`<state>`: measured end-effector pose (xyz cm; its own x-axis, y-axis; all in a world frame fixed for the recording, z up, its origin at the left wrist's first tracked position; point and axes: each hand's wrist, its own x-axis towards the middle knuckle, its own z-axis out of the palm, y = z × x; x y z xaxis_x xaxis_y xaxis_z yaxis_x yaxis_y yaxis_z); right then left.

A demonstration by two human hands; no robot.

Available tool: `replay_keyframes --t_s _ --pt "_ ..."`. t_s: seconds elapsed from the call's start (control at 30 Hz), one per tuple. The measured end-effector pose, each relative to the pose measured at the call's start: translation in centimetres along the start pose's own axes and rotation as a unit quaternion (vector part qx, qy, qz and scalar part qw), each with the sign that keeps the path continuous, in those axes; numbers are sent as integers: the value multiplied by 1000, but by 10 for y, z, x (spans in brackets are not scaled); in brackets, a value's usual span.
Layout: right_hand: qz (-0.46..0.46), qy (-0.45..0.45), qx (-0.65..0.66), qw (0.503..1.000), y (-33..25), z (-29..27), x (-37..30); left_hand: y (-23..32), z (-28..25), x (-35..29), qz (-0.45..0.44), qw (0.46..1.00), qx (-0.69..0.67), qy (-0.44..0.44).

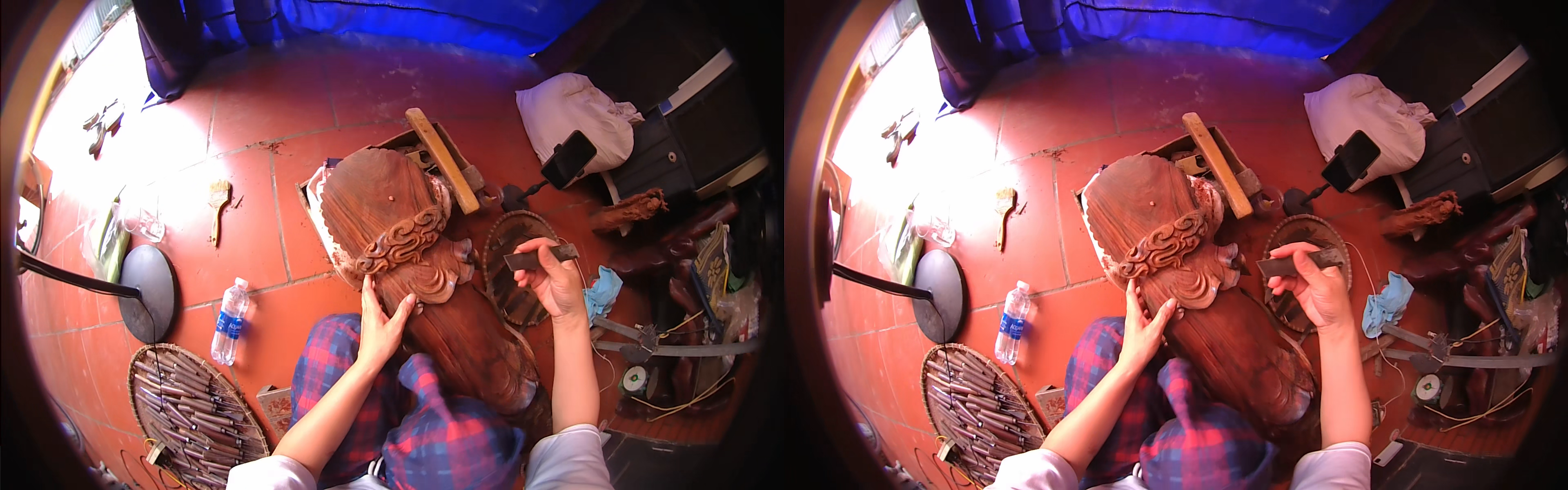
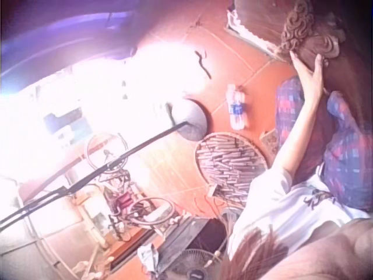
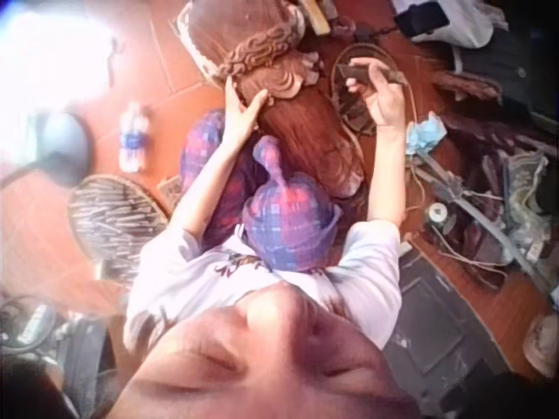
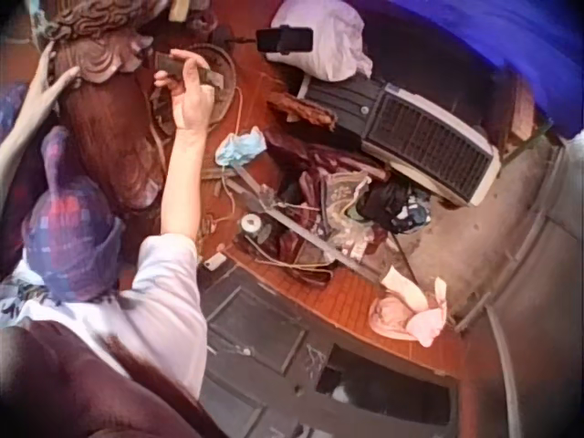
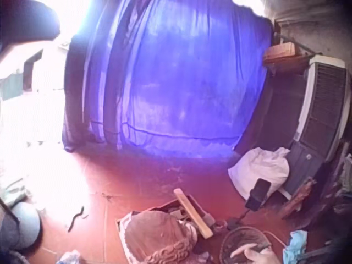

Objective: The person carves intricate details into a wooden sculpture using a chisel and a wooden mallet. They repeatedly strike the chisel to shape the wood and occasionally switch tools to refine the design.

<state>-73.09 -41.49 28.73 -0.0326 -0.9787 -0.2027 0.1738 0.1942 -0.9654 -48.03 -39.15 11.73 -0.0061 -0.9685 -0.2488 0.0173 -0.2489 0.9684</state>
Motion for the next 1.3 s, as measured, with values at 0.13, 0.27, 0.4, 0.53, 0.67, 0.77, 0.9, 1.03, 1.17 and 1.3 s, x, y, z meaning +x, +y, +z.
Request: replay_keyframes --t_s 0.13,0.27,0.4,0.53,0.67,0.77,0.9,1.03,1.17,1.3 --pt "-2 -24 -25 999 28 -3 27 32 -4 -7 108 979 161 59" --pt "-15 -46 -39 998 56 -7 52 86 -6 -26 208 923 322 -19" --pt "-15 -97 -27 995 80 -26 69 114 25 -27 196 936 213 -202" --pt "-3 -132 -26 991 90 -16 86 106 75 2 342 869 262 -243" --pt "-85 -176 -171 966 94 -11 104 94 106 3 319 867 317 -213" --pt "-71 -183 -181 964 97 -4 112 87 100 11 319 865 324 -211" --pt "4 -159 -153 975 80 12 105 85 85 12 300 865 328 -231" --pt "-24 -223 -223 949 85 7 107 80 83 -5 305 871 310 -229" --pt "-38 -239 -241 940 80 8 105 80 86 -5 301 878 299 -220" --pt "29 -202 -310 928 66 16 115 88 93 17 281 888 312 -187"
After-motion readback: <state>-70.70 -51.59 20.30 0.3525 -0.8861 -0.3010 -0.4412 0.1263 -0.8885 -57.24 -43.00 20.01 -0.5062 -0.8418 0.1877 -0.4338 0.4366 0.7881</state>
